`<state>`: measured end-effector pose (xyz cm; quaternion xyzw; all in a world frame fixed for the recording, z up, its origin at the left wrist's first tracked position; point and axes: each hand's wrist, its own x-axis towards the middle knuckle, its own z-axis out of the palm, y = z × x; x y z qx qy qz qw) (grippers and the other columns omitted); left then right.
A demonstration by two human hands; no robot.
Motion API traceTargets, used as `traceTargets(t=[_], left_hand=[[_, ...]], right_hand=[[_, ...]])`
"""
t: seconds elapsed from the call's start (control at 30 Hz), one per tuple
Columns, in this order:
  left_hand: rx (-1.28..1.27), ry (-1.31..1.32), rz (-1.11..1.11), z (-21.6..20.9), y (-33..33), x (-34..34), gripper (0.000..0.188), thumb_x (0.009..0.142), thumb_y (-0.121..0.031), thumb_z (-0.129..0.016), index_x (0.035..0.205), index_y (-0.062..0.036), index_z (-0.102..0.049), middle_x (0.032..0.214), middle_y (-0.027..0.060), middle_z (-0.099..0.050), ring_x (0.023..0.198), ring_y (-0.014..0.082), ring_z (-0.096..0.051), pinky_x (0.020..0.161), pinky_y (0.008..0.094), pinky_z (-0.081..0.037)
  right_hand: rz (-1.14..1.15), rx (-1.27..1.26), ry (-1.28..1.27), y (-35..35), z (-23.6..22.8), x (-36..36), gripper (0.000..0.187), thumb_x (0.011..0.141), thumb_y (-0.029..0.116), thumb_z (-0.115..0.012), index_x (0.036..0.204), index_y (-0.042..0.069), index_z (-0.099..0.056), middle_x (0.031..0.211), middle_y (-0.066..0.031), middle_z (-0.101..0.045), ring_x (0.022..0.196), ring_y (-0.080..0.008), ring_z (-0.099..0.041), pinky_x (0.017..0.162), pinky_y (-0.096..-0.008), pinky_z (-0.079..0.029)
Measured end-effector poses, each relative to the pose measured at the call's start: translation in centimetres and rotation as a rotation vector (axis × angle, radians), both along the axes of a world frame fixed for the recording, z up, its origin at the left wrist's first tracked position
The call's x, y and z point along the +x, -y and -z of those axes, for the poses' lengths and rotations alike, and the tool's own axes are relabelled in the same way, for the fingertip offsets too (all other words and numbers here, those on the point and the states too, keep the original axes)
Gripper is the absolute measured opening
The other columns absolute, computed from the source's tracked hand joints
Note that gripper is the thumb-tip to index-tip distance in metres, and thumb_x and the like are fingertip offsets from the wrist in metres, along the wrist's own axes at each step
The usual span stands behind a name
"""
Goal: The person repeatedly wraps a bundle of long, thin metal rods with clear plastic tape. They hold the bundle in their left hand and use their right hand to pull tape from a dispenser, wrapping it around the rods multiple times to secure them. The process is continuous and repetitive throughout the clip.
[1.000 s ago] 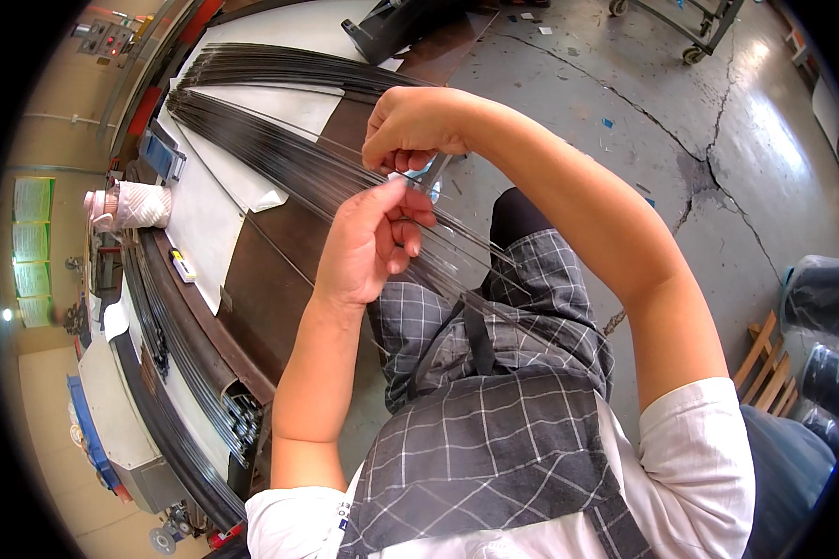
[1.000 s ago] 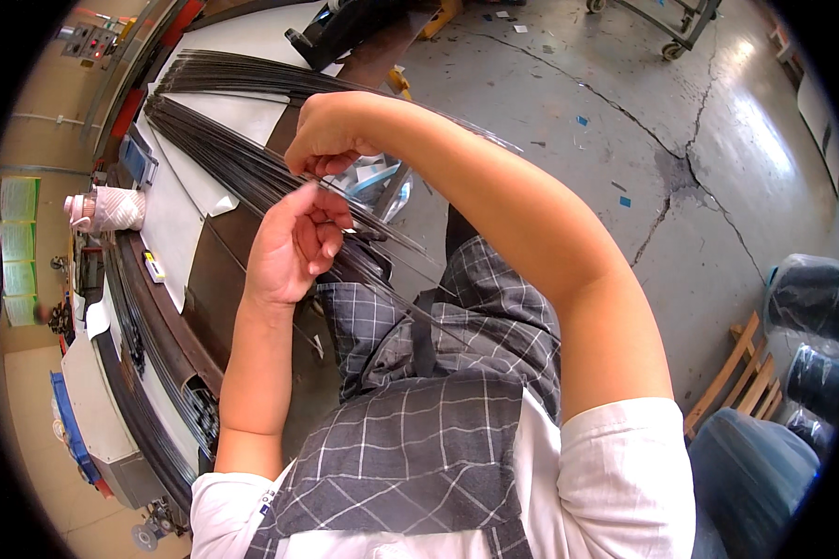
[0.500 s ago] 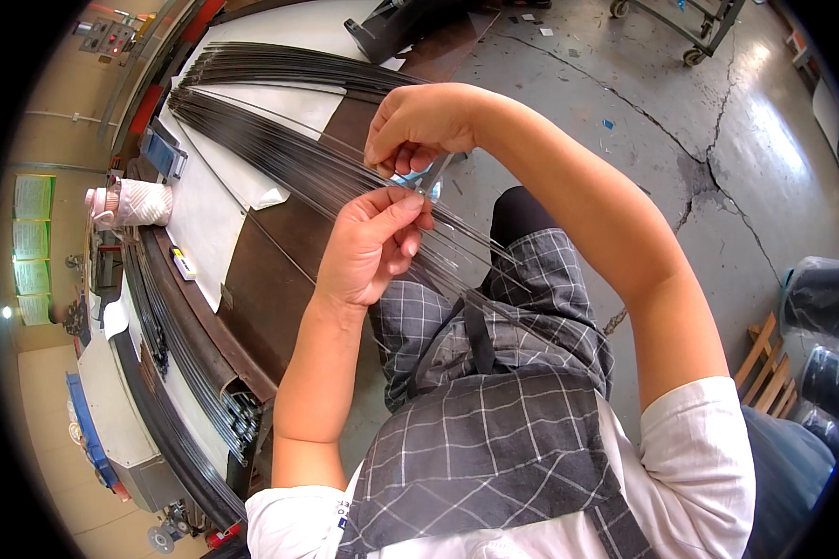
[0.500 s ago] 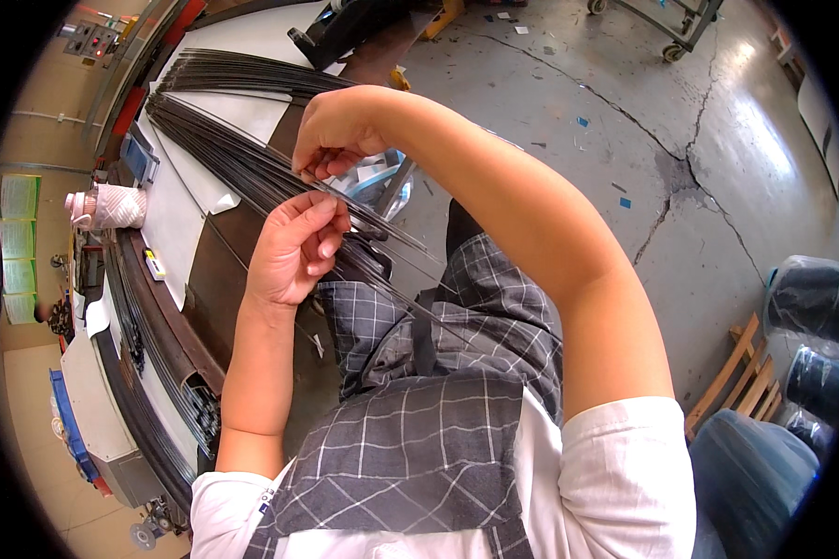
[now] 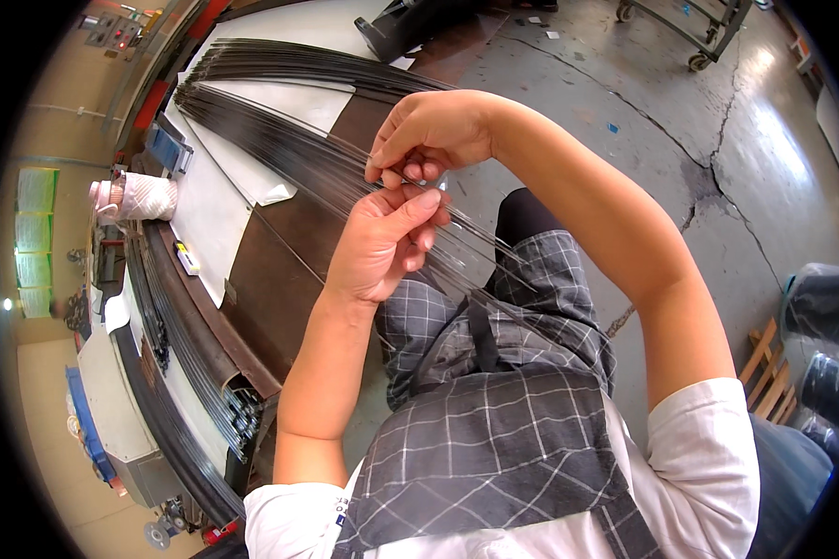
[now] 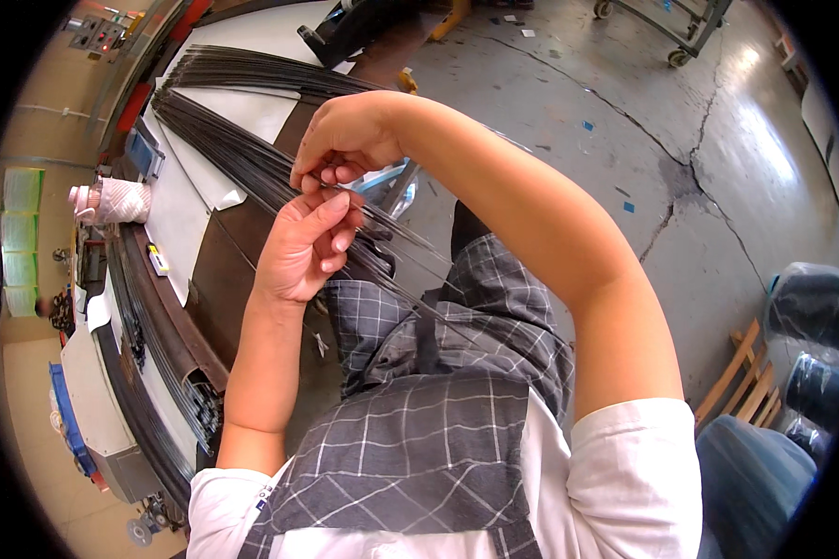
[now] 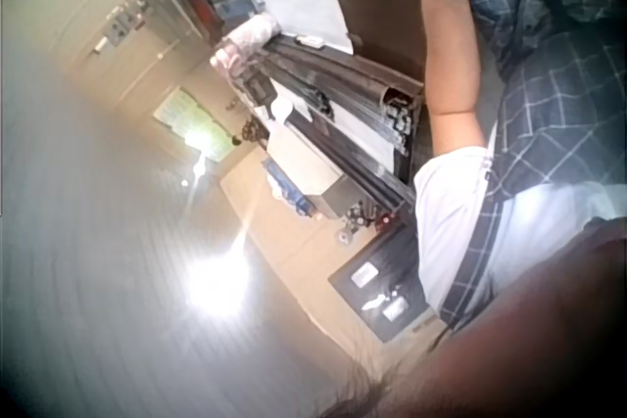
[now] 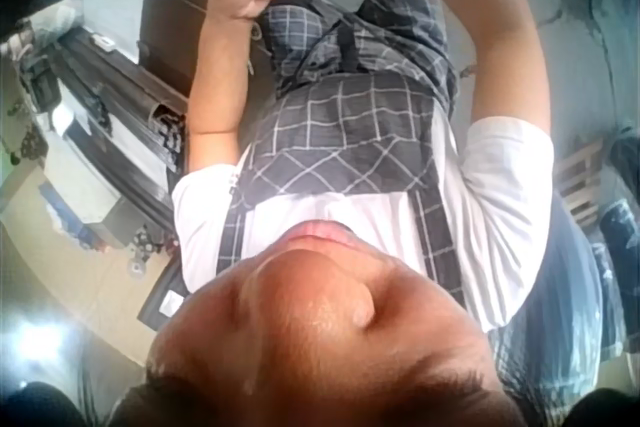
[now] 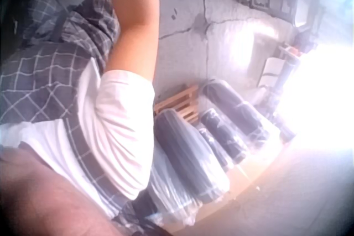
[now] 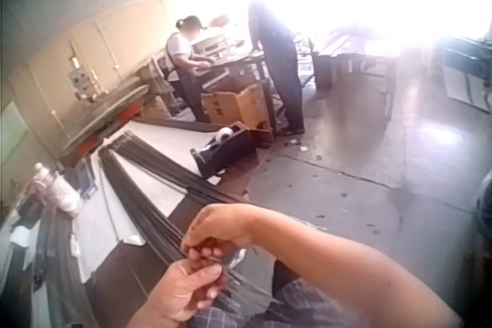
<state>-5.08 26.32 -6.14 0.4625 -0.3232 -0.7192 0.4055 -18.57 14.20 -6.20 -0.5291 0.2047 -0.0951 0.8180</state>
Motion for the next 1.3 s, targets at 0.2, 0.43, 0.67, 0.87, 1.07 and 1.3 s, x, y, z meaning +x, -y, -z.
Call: traceTargets(t=[0.2,0.43,0.67,0.87,1.07,1.3], left_hand=[[0.033,-0.198,-0.109,0.5,-0.1,-1.0,0.013,0.085,-0.014,-0.062,0.093,-0.0038,-0.062,0.074,-0.0001,-0.057,0.059,0.003,-0.046,0.039,0.0124,-0.034],[0.065,-0.103,-0.176,0.3,0.0,-3.0,0.014,0.081,-0.016,-0.068,0.073,-0.011,-0.057,0.067,-0.0053,-0.05,0.054,0.0003,-0.04,0.042,0.0136,-0.029],[0.042,-0.09,-0.146,0.7,0.1,-2.8,0.017,0.081,-0.027,-0.068,0.078,-0.0157,-0.055,0.069,-0.0075,-0.047,0.056,-0.0005,-0.038,0.042,0.0143,-0.025],[-0.08,-0.226,-0.161,2.3,0.4,-3.8,0.017,0.075,-0.023,-0.071,0.07,-0.0123,-0.058,0.067,-0.0011,-0.053,0.052,0.0024,-0.039,0.039,0.018,-0.023],[-0.074,-0.225,-0.274,1.0,-0.5,-4.2,0.023,0.078,-0.026,-0.068,0.066,-0.0109,-0.054,0.064,-0.0008,-0.05,0.055,0.0059,-0.041,0.041,0.0214,-0.025],[-0.093,-0.274,-0.271,2.3,-0.1,-5.0,0.02,0.079,-0.027,-0.065,0.073,-0.0088,-0.057,0.067,-0.0003,-0.052,0.055,0.0058,-0.04,0.042,0.0211,-0.026]], right_hand=[[0.084,0.015,0.046,-0.7,-0.2,-0.3,0.026,0.08,0.008,-0.059,0.1,-0.008,-0.06,0.073,-0.0084,-0.063,0.055,-0.0053,-0.048,0.046,-0.0164,-0.037],[0.126,-0.076,-0.005,-0.9,-0.8,-0.9,0.031,0.079,0.008,-0.061,0.104,-0.009,-0.058,0.074,-0.0094,-0.063,0.051,-0.0046,-0.046,0.044,-0.0167,-0.036],[0.14,-0.311,-0.184,-0.6,-1.5,0.1,0.027,0.079,0.02,-0.064,0.097,-0.001,-0.062,0.068,-0.0032,-0.062,0.047,-0.0022,-0.042,0.039,-0.0181,-0.031],[0.197,-0.29,-0.128,-0.9,-1.3,-0.9,0.022,0.083,0.015,-0.058,0.095,-0.002,-0.062,0.066,-0.004,-0.06,0.044,-0.002,-0.041,0.039,-0.0154,-0.03],[0.166,-0.285,-0.193,-0.7,-1.4,0.2,0.025,0.083,0.012,-0.055,0.102,-0.004,-0.058,0.062,-0.0019,-0.056,0.044,-0.0023,-0.042,0.039,-0.0153,-0.031],[0.248,-0.251,-0.159,-0.9,-1.6,-1.3,0.026,0.082,0.011,-0.055,0.104,-0.002,-0.059,0.062,-0.0018,-0.057,0.043,-0.0022,-0.042,0.037,-0.0154,-0.03]])
